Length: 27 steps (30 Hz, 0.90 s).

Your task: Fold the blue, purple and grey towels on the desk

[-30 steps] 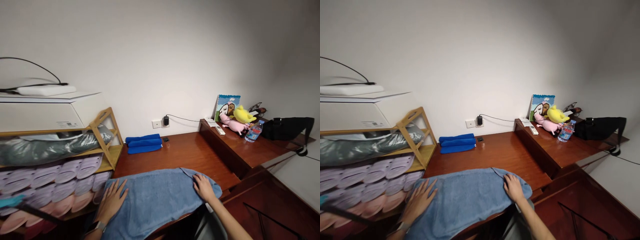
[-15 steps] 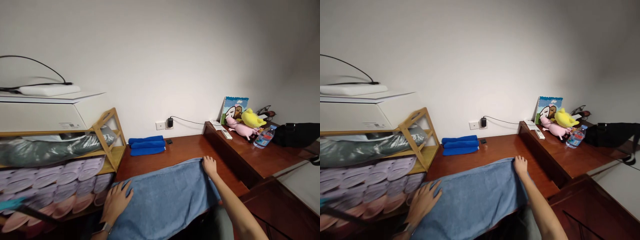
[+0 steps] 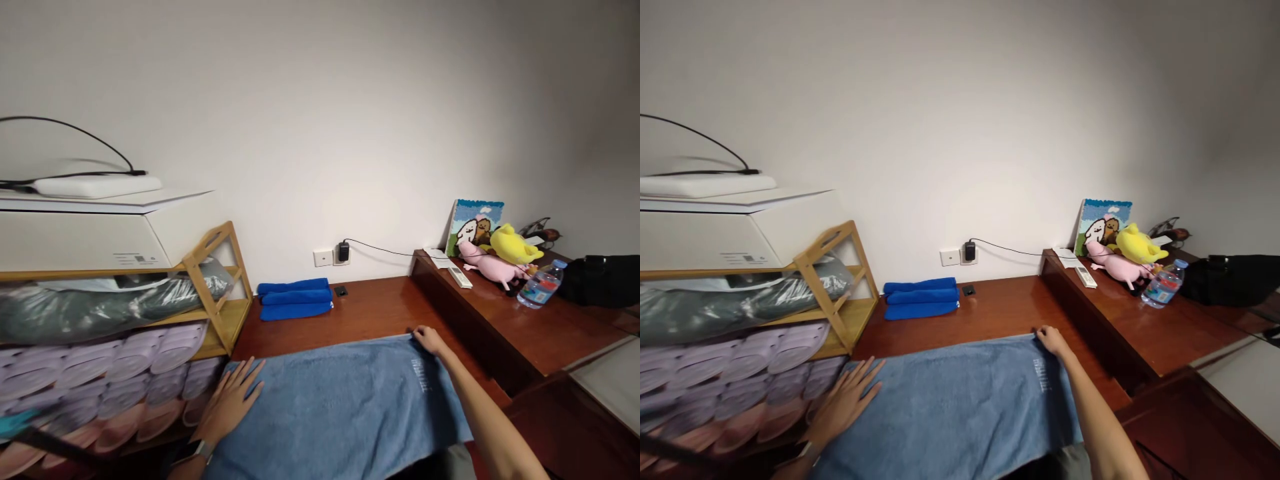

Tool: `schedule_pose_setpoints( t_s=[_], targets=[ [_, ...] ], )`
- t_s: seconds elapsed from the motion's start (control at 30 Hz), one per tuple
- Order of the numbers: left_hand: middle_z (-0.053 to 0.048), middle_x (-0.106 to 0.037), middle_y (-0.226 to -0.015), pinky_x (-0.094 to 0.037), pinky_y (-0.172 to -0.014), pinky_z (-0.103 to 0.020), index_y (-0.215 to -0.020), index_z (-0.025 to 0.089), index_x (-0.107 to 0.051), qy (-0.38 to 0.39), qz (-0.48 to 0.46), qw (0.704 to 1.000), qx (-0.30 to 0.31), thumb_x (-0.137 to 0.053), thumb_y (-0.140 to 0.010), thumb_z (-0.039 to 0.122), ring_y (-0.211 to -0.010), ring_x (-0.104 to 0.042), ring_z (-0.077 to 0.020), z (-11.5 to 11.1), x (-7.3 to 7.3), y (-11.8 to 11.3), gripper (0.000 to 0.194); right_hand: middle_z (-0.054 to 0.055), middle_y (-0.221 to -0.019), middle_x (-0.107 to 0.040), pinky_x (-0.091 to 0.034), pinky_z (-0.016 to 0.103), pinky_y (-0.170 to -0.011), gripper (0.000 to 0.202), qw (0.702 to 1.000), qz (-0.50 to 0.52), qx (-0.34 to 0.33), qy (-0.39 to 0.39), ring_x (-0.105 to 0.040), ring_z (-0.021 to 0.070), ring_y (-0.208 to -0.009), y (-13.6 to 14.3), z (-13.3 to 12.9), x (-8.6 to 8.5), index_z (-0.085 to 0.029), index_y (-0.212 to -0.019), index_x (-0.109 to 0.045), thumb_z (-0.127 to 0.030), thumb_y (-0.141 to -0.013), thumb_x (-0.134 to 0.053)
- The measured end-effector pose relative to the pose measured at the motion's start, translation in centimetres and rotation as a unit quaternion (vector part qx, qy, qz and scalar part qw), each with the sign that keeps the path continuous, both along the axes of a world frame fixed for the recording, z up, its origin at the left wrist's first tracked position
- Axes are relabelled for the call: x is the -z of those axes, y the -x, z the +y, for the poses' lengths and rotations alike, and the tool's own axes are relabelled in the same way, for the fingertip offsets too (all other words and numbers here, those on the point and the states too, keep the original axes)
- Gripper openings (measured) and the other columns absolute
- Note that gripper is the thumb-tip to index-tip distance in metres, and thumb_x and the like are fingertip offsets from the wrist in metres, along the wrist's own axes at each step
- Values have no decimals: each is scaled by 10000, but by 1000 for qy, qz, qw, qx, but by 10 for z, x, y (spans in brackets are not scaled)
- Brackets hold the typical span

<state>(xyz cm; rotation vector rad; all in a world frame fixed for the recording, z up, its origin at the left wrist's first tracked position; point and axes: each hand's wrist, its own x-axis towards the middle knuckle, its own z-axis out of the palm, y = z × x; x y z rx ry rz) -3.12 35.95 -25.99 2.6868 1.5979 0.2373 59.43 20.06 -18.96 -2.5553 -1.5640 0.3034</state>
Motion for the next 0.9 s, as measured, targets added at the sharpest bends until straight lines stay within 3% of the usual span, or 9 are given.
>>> schedule_pose_setpoints(
  t_s=[0.17,0.3,0.37,0.43,0.53,0.6,0.67,0.77,0.9],
  targets=[
    [-50,-395,-1732,-271,-1327,-552,-1611,338,-478,2,8,1000,-22,-441,-1022,492,-1607,-384,-281,3,-2,-9,610,164,-1369,-696,-512,366,-982,372,996,-26,82,-34,-665,295,-1245,-3,11,4,-186,-1313,-715,-335,-1077,-469],
    [-51,-397,-1731,-269,-1324,-566,-1616,341,-467,-7,10,999,-38,-454,-1015,523,-1613,-368,-309,0,0,-14,628,195,-1561,-551,-370,501,-1195,461,986,-81,110,-93,-509,343,-1433,33,10,18,-176,-1427,-655,-167,-1013,-453],
    [-51,-412,-1726,-281,-1316,-575,-1609,355,-477,-4,11,999,-43,-485,-998,553,-1605,-381,-332,-1,0,-12,643,156,-1567,-564,-295,480,-1261,495,983,-84,32,-157,-471,306,-1474,71,12,24,-205,-1398,-683,-111,-969,-455],
    [-63,-444,-1712,-306,-1302,-576,-1595,358,-504,-7,12,999,-51,-493,-990,562,-1585,-414,-348,-1,1,-11,638,115,-1545,-603,-303,435,-1274,500,971,-38,-106,-211,-491,270,-1466,125,20,29,-229,-1396,-695,-122,-959,-474],
    [-93,-465,-1702,-314,-1296,-555,-1589,330,-525,-29,6,997,-66,-446,-1010,543,-1571,-435,-339,-4,4,-10,622,76,-1669,-497,-292,453,-1299,569,931,61,-298,-202,-444,280,-1529,219,44,39,-245,-1572,-561,-262,-1004,-544],
    [-104,-439,-1718,-282,-1309,-552,-1601,311,-510,-36,5,996,-81,-439,-1008,551,-1588,-407,-331,-8,7,-9,644,56,-1719,-421,-244,505,-1319,573,929,106,-311,-171,-374,296,-1582,271,62,44,-267,-1638,-475,-365,-1074,-497],
    [-111,-412,-1733,-265,-1314,-558,-1614,299,-493,-34,3,994,-100,-454,-992,575,-1609,-368,-336,-13,11,-8,681,79,-1719,-407,-230,546,-1319,591,933,120,-304,-148,-345,315,-1600,302,75,47,-256,-1665,-433,-436,-1102,-453],
    [-107,-401,-1742,-294,-1299,-543,-1623,293,-480,-29,-4,992,-120,-444,-985,594,-1623,-338,-341,-19,14,-7,707,78,-1745,-342,-164,536,-1336,615,951,98,-272,-110,-265,291,-1639,298,79,47,-260,-1697,-375,-488,-1127,-349],
    [-113,-425,-1729,-275,-1306,-542,-1616,284,-495,-35,5,991,-125,-450,-975,585,-1622,-338,-350,-20,15,-6,710,46,-1776,-256,-120,486,-1345,635,986,28,-155,-49,-187,249,-1663,218,55,44,-261,-1724,-304,-490,-1133,-259]
  ],
)
